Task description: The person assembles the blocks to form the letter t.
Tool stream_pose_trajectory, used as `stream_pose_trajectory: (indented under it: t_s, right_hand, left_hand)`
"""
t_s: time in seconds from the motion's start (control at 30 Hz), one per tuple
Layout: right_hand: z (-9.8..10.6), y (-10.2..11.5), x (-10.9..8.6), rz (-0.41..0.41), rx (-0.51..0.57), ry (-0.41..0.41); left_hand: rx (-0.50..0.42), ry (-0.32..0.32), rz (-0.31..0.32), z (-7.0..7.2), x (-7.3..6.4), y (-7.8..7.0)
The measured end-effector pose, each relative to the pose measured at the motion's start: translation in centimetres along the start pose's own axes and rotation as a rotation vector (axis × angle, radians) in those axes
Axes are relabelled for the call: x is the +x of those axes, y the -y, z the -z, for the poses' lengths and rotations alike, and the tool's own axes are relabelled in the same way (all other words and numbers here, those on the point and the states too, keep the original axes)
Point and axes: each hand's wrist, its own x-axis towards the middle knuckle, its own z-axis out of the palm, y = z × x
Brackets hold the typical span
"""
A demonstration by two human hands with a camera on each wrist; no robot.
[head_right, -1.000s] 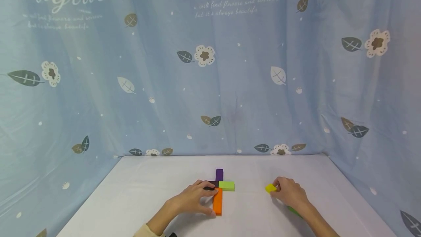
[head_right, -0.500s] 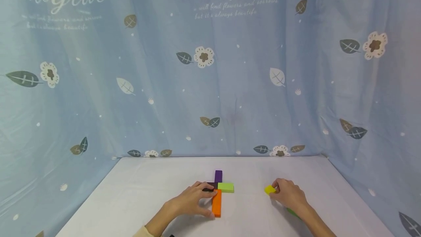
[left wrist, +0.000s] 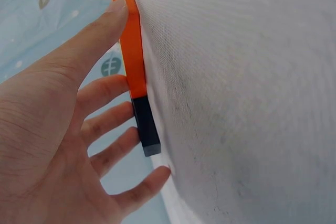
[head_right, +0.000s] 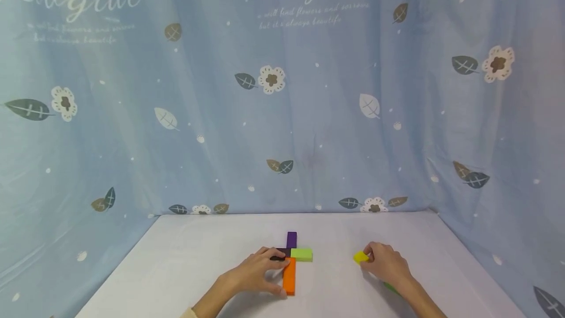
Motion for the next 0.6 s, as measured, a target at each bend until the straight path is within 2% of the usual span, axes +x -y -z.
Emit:
stream_pose_trajectory:
  t_s: [0.6]
  right_hand:
    - [-0.13, 0.16, 0.07, -0.019, -0.005, 0.002]
  left_hand:
    - [-0.013, -0.003, 0.004, -0.06, -0.05, -0.02]
